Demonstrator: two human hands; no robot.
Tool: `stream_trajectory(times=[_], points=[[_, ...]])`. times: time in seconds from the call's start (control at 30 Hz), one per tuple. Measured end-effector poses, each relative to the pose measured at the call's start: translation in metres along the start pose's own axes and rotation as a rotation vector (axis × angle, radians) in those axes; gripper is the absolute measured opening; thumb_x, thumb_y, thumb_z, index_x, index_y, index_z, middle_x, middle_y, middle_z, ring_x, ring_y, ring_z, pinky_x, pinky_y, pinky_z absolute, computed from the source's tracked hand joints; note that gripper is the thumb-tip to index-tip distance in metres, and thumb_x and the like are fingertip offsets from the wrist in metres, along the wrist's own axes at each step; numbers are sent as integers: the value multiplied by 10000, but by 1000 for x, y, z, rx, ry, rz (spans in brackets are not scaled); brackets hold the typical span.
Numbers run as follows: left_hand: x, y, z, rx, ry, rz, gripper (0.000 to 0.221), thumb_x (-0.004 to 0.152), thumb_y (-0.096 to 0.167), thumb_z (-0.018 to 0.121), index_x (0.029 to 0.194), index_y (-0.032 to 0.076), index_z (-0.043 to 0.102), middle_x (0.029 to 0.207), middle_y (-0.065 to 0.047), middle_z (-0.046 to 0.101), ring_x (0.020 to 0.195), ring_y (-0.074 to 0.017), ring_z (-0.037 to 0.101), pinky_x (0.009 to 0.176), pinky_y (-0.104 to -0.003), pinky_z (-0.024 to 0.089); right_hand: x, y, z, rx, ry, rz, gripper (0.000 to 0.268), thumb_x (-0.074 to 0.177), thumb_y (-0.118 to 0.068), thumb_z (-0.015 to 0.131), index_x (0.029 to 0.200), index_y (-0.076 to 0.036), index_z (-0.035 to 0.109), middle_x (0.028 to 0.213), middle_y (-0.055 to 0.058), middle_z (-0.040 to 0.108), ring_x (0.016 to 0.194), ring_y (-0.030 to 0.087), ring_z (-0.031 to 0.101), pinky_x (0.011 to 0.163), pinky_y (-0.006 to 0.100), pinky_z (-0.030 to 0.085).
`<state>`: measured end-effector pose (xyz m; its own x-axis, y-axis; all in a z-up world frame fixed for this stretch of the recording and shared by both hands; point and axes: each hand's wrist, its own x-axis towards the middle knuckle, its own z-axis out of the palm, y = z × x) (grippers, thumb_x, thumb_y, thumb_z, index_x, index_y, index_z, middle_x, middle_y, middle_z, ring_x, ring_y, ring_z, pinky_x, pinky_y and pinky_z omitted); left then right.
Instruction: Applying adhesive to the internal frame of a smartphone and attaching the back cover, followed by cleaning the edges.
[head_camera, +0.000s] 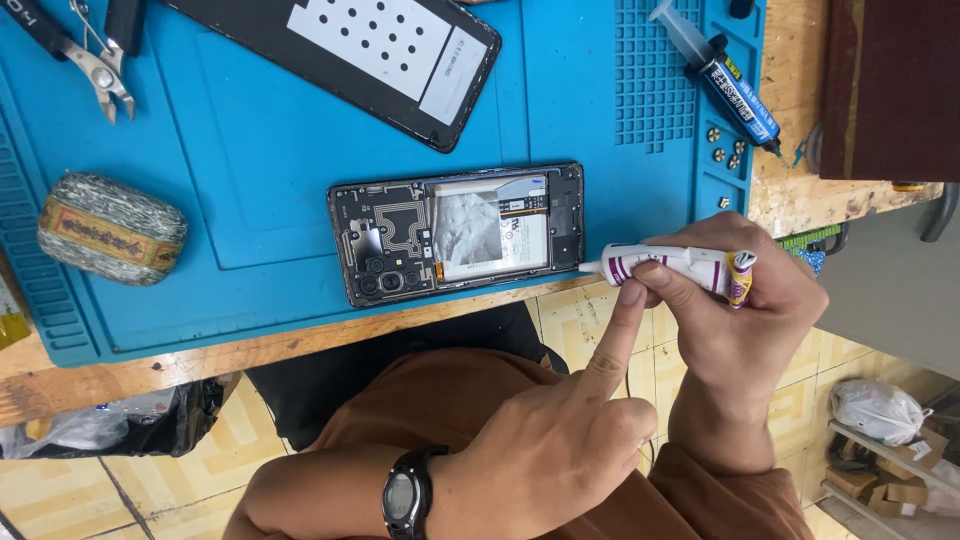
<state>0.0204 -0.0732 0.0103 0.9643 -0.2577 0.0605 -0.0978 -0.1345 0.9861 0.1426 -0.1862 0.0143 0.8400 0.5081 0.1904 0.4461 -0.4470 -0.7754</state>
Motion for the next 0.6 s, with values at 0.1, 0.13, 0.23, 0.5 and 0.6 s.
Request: stream_trajectory(times=[0.1, 0.13, 0.23, 0.5, 0.6], points=[[-2, -2, 4, 36, 35, -1, 244, 878, -57, 496, 833, 44, 278, 1483, -408, 31, 448, -452, 455, 283, -433, 304, 1, -3, 2, -6, -1, 2, 204, 774, -65, 738, 849, 66, 600, 790, 168, 624, 702, 222, 575, 658, 276, 438], [-2, -2, 4, 36, 35, 0, 244, 878, -57, 496, 833, 44, 278, 1483, -408, 31, 448, -452, 455, 283, -433, 304, 1, -2, 2, -7, -1, 2, 204, 774, -65, 738, 849, 66, 600, 790, 168, 624, 702, 222, 575, 658, 276, 438], [-3, -1, 3, 27, 34, -12, 230, 882, -28, 486, 825, 46, 275, 1484, -409, 33, 434, -471, 442, 283, -440, 292, 1, -1, 3, -7, -27, -41, 221, 771, -88, 732, 864, 64, 600, 806, 163, 633, 711, 227, 589, 664, 282, 455], [-10, -2, 1, 36, 47, -33, 227, 878, -6, 513, 834, 53, 299, 1492, -392, 18, 448, -495, 445, 281, -453, 298, 1, -9, 10, 11, -37, -5, 209, 769, -70, 736, 858, 66, 603, 801, 164, 626, 711, 222, 586, 662, 275, 457], [-13, -4, 3, 45, 53, -20, 209, 902, -18, 478, 861, 48, 284, 1488, -393, 23, 449, -463, 446, 251, -439, 280, 2, -11, 12, 11, -49, -17, 203, 768, -56, 737, 847, 71, 599, 788, 162, 623, 701, 221, 585, 639, 268, 458]])
